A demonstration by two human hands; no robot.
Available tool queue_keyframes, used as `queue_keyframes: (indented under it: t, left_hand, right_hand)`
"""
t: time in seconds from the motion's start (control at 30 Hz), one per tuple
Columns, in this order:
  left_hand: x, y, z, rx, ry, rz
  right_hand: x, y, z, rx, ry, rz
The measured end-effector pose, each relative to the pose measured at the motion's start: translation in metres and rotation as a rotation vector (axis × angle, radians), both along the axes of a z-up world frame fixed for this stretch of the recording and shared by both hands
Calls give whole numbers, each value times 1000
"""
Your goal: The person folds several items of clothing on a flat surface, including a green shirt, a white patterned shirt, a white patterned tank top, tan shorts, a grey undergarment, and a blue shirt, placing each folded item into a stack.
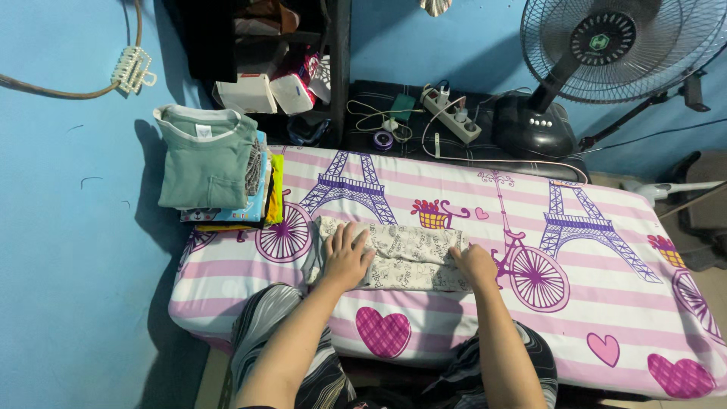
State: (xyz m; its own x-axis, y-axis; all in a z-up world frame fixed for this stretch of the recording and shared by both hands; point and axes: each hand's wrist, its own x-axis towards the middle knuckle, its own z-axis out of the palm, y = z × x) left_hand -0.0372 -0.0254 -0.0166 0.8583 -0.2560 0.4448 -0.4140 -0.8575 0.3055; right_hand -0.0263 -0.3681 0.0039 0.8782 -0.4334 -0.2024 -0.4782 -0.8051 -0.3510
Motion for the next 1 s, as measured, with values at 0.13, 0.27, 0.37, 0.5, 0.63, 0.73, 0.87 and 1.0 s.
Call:
queue_keyframes:
  t: [0.13, 0.27, 0.37, 0.5, 0.63, 0.73, 0.87, 1.0]
  left_hand:
    - [-6, -3, 19, 83, 241, 40]
    - [-10, -5, 34, 90, 278, 35]
    - [-10, -6, 39, 103, 311, 45]
    - [-3, -20, 35, 212, 491, 120]
    - [13, -53, 17, 43, 335, 28]
    - [8, -70, 11, 34, 277, -57]
    - [-5, -73, 18, 94, 294, -48]
    - [-5, -70, 21, 79, 278, -54]
  right_hand:
    - [4, -4, -7, 79, -59, 4]
    - [9, -11, -16, 108, -243, 23]
    - [14, -14, -20, 233, -16, -25]
    - [20, -24, -31, 278, -31, 56]
    - [20, -24, -37, 330, -24, -40]
    - [13, -21, -30, 290, -183, -23]
    - [8, -21, -1, 382, -311, -44]
    - [9, -19, -1, 340, -208, -50]
